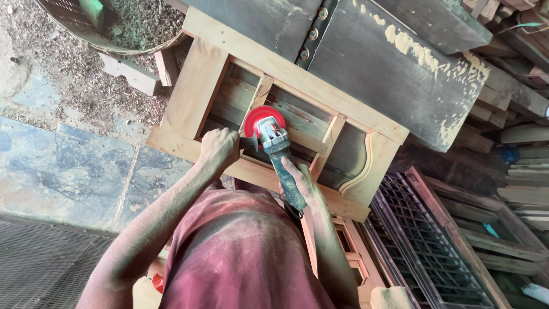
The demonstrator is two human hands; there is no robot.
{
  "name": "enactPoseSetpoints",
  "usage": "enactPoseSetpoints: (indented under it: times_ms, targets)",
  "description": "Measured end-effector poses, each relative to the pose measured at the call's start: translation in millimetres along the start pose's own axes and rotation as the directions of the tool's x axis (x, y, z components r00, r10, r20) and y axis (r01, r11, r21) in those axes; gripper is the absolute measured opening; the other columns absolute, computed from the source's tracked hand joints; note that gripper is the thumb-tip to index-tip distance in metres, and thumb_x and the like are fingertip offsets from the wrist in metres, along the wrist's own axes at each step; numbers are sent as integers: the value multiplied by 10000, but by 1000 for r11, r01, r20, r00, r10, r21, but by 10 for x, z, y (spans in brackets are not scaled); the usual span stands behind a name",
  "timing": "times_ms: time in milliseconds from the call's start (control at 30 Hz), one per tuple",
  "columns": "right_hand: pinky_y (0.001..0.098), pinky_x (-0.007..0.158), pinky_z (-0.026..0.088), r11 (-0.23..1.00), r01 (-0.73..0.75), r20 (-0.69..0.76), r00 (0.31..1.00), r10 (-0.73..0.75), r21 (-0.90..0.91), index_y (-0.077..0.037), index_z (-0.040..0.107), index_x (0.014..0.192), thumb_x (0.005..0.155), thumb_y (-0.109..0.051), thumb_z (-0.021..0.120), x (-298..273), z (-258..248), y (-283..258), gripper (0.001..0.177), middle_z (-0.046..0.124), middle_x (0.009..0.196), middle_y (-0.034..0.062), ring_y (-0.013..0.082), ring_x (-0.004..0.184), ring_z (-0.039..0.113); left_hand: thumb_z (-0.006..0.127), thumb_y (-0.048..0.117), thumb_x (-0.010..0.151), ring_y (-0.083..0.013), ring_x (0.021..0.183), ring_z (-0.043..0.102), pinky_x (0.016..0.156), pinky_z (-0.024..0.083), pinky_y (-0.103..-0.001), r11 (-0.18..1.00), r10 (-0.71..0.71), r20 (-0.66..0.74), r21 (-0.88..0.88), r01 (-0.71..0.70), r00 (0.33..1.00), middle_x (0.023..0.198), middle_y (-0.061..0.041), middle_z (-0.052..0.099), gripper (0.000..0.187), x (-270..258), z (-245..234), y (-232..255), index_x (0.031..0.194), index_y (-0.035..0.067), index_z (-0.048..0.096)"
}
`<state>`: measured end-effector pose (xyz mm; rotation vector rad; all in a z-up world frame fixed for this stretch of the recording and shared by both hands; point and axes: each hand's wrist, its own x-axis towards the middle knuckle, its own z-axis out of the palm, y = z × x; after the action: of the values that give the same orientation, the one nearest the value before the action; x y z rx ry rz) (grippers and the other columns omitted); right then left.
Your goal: The person uses an angle grinder with a red disc to smooth the edges and surfaces of a wooden frame. They move the tool along the frame's contours, generating sparks as they work on the wood.
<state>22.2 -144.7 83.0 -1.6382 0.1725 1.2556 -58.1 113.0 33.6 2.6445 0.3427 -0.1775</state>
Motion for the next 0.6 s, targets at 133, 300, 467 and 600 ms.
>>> enactPoseSetpoints:
  times_ms: [133, 300, 467, 600]
  targets:
    - [312, 473, 546, 1000, -8, 4, 1000, 8, -5, -30, 651, 851, 866, -679, 643, 27, 111, -73, 650, 650, 649, 89, 173, 509, 659, 658, 136, 766, -362, 711, 716, 641, 569, -470, 999, 9, -21, -33, -10, 1000, 729, -171, 709, 98, 5, -108, -104, 730, 74, 725]
    - [322, 464, 547, 1000, 14, -12, 1000, -14, 0, -18, 650, 858, 872, -685, 628, 68, 207, -162, 668, 652, 639, 98, 185, 503, 669, 667, 163, 758, -363, 729, 718, 665, 573, -467, 999, 30, 23, 10, -30, 999, 747, -162, 718, 111, 136, -147, -218, 713, 86, 732]
    - [313, 492, 559, 1000, 4, -46, 999, -3, 26, -23, 666, 888, 870, -690, 620, 150, 207, -270, 669, 662, 639, 103, 184, 511, 673, 700, 222, 786, -359, 716, 717, 651, 571, -469, 997, 77, -38, 30, -75, 996, 734, -167, 716, 171, 354, -171, -257, 707, 72, 729]
    - [316, 499, 567, 997, 21, -37, 999, -18, 68, -10, 676, 913, 880, -688, 615, 210, 203, -391, 682, 663, 636, 112, 186, 511, 675, 696, 182, 771, -352, 736, 725, 634, 576, -460, 995, 77, 67, 55, -80, 995, 759, -155, 723, 113, 600, -233, -254, 728, 86, 738]
